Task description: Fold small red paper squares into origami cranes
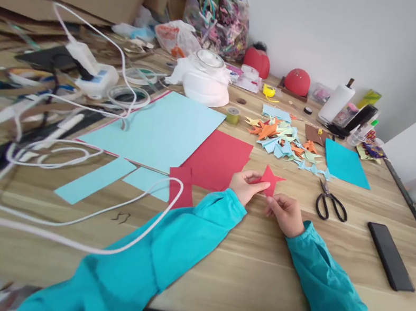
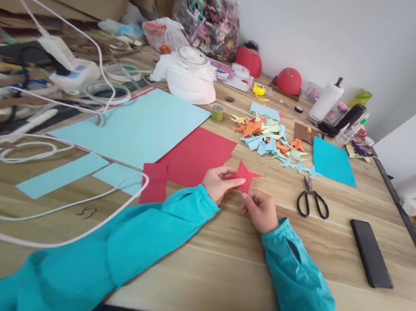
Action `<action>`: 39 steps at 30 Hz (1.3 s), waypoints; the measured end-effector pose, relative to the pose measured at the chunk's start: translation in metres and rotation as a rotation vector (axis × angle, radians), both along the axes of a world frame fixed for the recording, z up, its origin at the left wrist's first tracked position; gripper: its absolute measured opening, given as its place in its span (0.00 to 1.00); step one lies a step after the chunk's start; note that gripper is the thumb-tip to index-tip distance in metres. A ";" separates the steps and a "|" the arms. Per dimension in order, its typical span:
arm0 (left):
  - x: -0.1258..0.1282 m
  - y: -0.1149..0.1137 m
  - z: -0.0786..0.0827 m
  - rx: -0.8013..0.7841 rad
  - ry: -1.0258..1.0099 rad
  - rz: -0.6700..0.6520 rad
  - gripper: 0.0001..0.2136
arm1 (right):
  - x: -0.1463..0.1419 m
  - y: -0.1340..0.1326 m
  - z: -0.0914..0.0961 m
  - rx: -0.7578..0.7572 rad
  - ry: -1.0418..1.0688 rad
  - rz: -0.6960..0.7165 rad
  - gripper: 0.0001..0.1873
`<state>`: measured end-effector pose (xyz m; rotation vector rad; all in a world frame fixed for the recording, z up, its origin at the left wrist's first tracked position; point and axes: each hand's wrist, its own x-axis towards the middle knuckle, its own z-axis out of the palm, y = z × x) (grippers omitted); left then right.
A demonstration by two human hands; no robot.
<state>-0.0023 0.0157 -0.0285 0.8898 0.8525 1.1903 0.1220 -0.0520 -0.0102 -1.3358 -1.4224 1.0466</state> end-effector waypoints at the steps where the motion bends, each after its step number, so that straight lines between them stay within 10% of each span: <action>1: 0.000 0.001 0.000 -0.002 -0.003 -0.003 0.17 | 0.000 0.000 -0.001 0.029 -0.026 -0.022 0.19; 7: 0.002 0.005 0.001 -0.043 -0.057 0.016 0.18 | 0.023 0.004 -0.017 0.315 -0.183 -0.727 0.16; 12: 0.004 0.005 0.004 -0.039 -0.086 -0.021 0.18 | 0.084 0.001 -0.025 0.294 -0.763 -0.987 0.20; 18: 0.009 0.000 0.004 -0.017 -0.061 -0.061 0.17 | 0.121 -0.007 -0.017 -0.151 -1.084 -0.885 0.27; 28: 0.011 -0.006 0.013 -0.051 -0.073 -0.045 0.16 | 0.151 -0.008 -0.001 -0.161 -1.084 -0.712 0.21; 32: 0.009 -0.006 0.017 -0.074 -0.121 -0.044 0.14 | 0.122 -0.024 0.007 -0.008 -0.720 -0.772 0.26; 39: 0.003 -0.004 0.024 -0.096 -0.176 0.025 0.17 | 0.030 -0.040 0.029 -0.244 0.443 -0.217 0.22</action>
